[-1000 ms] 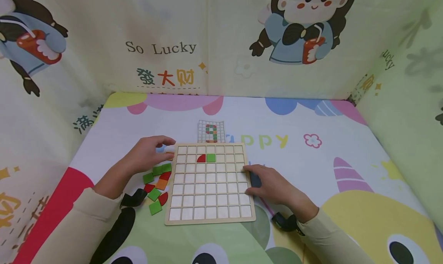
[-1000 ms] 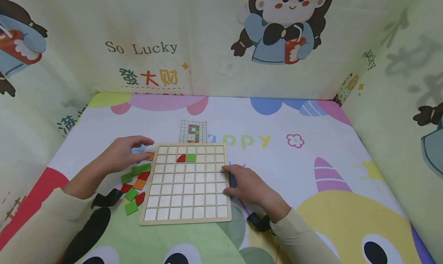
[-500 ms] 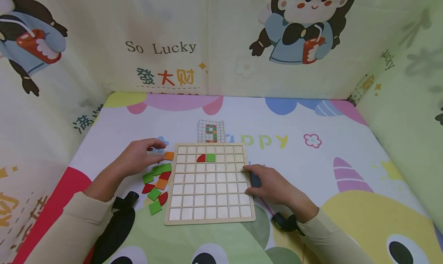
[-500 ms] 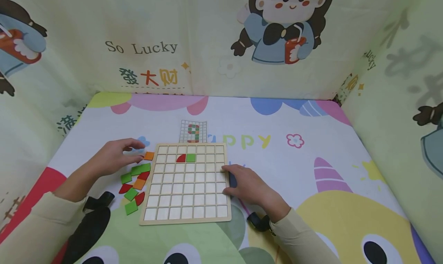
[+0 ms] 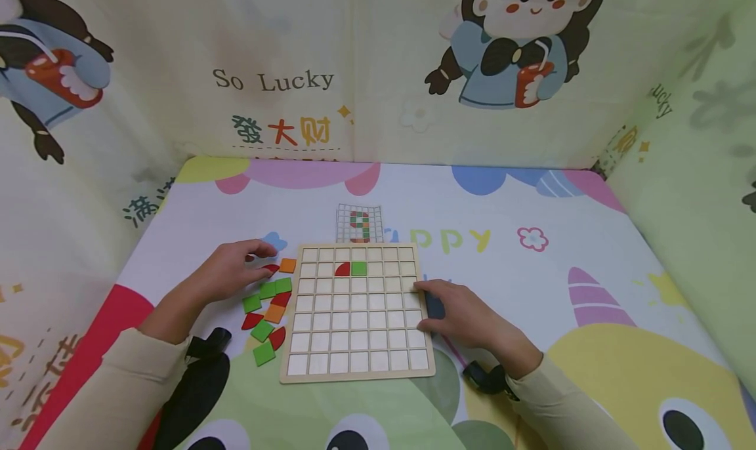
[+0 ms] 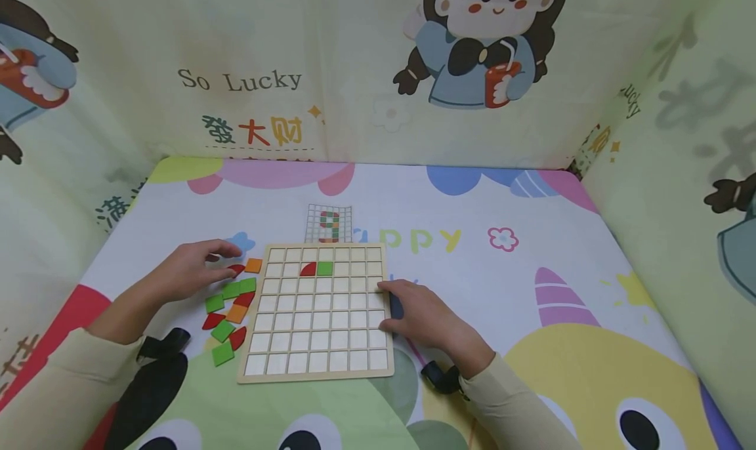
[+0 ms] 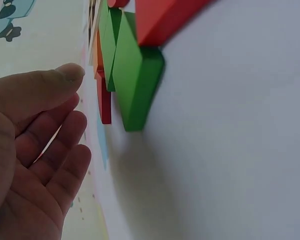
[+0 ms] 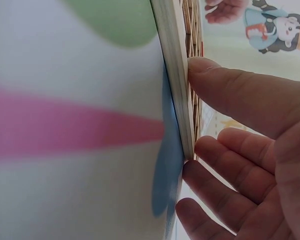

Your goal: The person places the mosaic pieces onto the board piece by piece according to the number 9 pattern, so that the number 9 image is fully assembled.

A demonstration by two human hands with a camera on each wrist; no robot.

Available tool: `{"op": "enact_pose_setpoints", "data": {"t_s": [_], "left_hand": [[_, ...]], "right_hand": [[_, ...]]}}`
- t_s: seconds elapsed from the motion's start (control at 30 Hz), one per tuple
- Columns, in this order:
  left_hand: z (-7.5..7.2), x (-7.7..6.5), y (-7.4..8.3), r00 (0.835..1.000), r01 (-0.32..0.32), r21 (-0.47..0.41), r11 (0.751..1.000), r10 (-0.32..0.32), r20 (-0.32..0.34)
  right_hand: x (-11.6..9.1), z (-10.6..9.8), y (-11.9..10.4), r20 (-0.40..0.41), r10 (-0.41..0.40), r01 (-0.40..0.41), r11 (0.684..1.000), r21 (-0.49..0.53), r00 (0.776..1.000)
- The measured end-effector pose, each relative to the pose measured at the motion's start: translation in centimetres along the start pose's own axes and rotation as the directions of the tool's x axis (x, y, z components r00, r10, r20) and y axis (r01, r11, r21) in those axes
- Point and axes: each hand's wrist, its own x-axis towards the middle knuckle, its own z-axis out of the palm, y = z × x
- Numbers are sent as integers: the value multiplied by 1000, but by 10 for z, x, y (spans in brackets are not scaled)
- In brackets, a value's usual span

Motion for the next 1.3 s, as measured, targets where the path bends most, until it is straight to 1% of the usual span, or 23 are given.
{"op": "enact_pose_setpoints", "data": {"t_s": [0.3,0.67,1.07,1.3], "left_hand": [[7,8,5,999,-46,2,999,46,23],[10,14,6,998,-53,9,999,53,31],[7,12,3,999,3,31,1000,-4,41],[5,11,1,999,41,65,997,-42,23]], "right_hand": [[0,0,-1,3,9,-9,1000,9,1000],[0,1,0,0,1,-1,1000,1,1000],[0,0,1,-5,-5,5,1000,-3,1000],[0,1,1,-5,3,-3,1000,-4,1000]]}}
